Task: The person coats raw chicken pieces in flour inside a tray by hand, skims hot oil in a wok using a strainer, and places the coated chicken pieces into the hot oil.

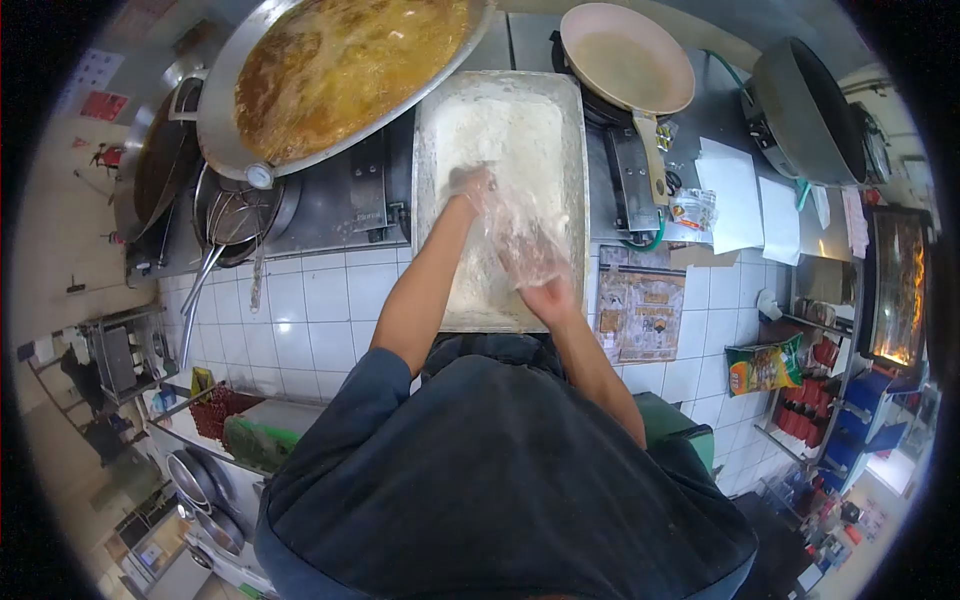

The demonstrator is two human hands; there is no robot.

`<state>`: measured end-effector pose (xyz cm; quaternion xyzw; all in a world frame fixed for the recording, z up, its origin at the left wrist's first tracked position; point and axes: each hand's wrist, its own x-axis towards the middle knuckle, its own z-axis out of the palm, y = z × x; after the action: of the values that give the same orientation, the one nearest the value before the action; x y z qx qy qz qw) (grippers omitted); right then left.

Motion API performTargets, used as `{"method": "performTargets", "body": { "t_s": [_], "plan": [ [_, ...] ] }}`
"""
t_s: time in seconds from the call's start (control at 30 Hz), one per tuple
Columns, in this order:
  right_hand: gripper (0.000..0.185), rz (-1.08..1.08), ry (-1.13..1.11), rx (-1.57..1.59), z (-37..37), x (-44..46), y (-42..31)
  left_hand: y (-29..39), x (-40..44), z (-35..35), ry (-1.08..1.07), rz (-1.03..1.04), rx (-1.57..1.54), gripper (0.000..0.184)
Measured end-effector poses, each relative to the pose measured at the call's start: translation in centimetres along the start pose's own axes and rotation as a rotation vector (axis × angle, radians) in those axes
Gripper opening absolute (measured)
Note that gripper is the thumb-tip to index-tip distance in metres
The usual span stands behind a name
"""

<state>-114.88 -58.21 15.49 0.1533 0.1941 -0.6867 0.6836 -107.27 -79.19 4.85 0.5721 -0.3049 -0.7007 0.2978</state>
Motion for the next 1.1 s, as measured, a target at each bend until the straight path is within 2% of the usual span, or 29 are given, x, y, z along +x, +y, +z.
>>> {"method": "performTargets", "body": {
  "t_s": [0.1, 0.13, 0.17, 0.2, 0.27, 0.3, 0.33, 0.4, 0.47, 0.5, 0.57, 0.6, 0.67, 0.8, 0.9, 1.0, 1.1],
  "plan": [
    [0.036, -0.003, 0.016, 0.05, 3.7, -4.7, -0.3, 0.3, 1.5, -1.0, -0.062, 0.007, 0.011, 0.003],
    [0.036, 0.018, 0.082, -0.027, 2.3, -5.0, -0.5, -4.1, 5.8, -3.0, -0.132, 0.265, 0.368, 0.006],
    [0.036, 0.041, 0.149, -0.099, 0.1, -5.2, -1.1, -8.3, 10.1, -5.0, -0.109, 0.549, 0.706, 0.009],
    [0.036, 0.061, 0.217, -0.17, -0.6, -5.9, -1.4, -7.6, 7.0, -3.9, -0.044, 0.385, 0.735, 0.014],
    [0.036, -0.071, 0.399, -0.537, -0.4, -7.9, -2.1, -2.4, -0.7, -2.1, -0.046, 0.153, 0.88, 0.029],
    [0.035, -0.132, 0.492, -0.72, 0.1, -8.8, -2.4, -0.1, -4.2, -1.8, -0.088, 0.071, 0.797, 0.036],
    [0.035, -0.255, 0.49, -0.876, 0.4, -8.7, -2.9, 2.0, -7.0, -1.4, -0.132, 0.005, 0.658, 0.043],
    [0.034, -0.487, 0.482, -1.178, 0.5, -8.6, -3.0, 3.6, -10.0, -1.6, -0.246, -0.103, 0.197, 0.054],
    [0.032, -0.391, 0.321, -1.196, 0.0, -5.6, -3.1, 3.8, -11.5, -1.9, -0.366, -0.203, -0.345, 0.06],
    [0.031, -0.345, 0.243, -1.203, -0.3, -3.8, -3.0, 4.0, -12.8, -1.7, -0.423, -0.178, -0.44, 0.06],
    [0.027, -0.201, 0.274, -1.069, -0.2, -0.3, -2.5, 4.2, -15.2, -1.1, -0.537, -0.119, -0.632, 0.06],
    [0.026, -0.13, 0.288, -1.002, -0.5, 1.0, -2.3, 3.9, -15.9, -0.9, -0.546, -0.118, -0.644, 0.061],
    [0.022, -0.131, 0.266, -1.006, -3.2, 3.3, -2.4, 3.6, -16.6, -0.6, -0.561, -0.111, -0.673, 0.063],
    [0.016, -0.173, 0.217, -1.001, -2.8, 2.8, -1.8, 2.5, -17.0, -1.3, -0.58, -0.075, -0.686, 0.066],
    [0.016, -0.254, 0.156, -1.069, -4.2, 2.9, -1.8, 2.2, -17.2, -1.2, -0.604, -0.092, -0.727, 0.066],
    [0.014, -0.328, 0.253, -1.188, -5.0, 3.4, -2.9, 2.0, -17.9, -1.3, -0.595, -0.153, -0.821, 0.063],
    [0.016, -0.349, 0.244, -1.399, -4.5, 3.6, -3.5, 1.5, -18.8, -1.8, -0.58, -0.193, -0.889, 0.06]
  ]
}}
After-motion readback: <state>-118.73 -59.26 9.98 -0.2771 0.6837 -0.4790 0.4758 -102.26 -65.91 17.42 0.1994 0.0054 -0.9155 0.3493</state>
